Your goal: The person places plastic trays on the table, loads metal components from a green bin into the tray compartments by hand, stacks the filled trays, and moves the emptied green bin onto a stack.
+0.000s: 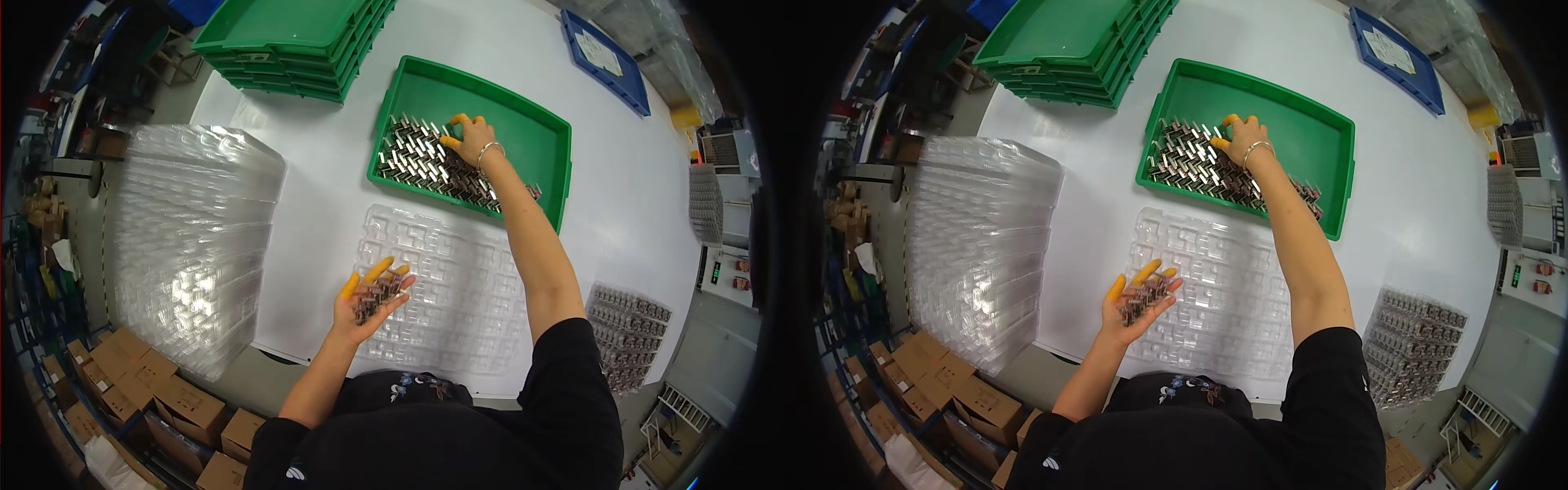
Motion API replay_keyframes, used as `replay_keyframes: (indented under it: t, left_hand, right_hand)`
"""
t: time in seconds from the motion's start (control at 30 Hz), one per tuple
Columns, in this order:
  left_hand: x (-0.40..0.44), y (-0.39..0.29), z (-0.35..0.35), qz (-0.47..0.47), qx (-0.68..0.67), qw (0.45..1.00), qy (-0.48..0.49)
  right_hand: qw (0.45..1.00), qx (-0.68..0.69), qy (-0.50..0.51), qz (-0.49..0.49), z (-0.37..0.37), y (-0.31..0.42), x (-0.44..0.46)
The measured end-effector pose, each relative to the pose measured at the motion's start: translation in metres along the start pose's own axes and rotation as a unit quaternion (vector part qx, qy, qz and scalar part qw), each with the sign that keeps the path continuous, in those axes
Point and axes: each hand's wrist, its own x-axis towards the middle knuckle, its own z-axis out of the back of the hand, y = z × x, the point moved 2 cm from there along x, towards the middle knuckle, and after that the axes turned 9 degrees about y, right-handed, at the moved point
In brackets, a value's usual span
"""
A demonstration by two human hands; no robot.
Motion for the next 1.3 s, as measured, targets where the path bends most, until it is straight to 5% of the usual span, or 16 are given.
replay_keyframes:
  t: [0.3,0.37,0.47,0.57,0.63,0.8,1.3]
  left_hand:
    - [-0.072,-0.017,0.027,-0.097,0.084,0.992,0.006]
    - [-0.073,-0.021,0.03,-0.096,0.081,0.992,0.005]
    - [-0.068,-0.028,0.032,-0.082,0.074,0.994,0.012]
    - [-0.065,-0.033,0.035,-0.077,0.063,0.995,0.03]
    - [-0.065,-0.035,0.036,-0.065,0.057,0.995,0.047]
    - [-0.064,-0.037,0.037,-0.056,0.014,0.998,0.0]
    - [-0.065,-0.04,0.042,-0.05,0.026,0.996,0.069]
  right_hand:
    - [0.997,0.005,0.079,0.017,-0.014,-0.005,0.019]
    - [0.993,0.032,-0.114,0.028,-0.014,-0.006,0.006]
    - [0.972,0.095,-0.155,0.149,0.005,0.005,-0.03]
    - [0.977,0.033,-0.073,0.198,0.002,0.04,-0.1]
    - [0.956,-0.132,-0.033,0.26,-0.023,0.054,-0.13]
    - [0.943,-0.283,0.019,0.176,-0.053,0.079,-0.151]
    - [0.966,-0.148,0.038,0.211,-0.093,0.087,-0.19]
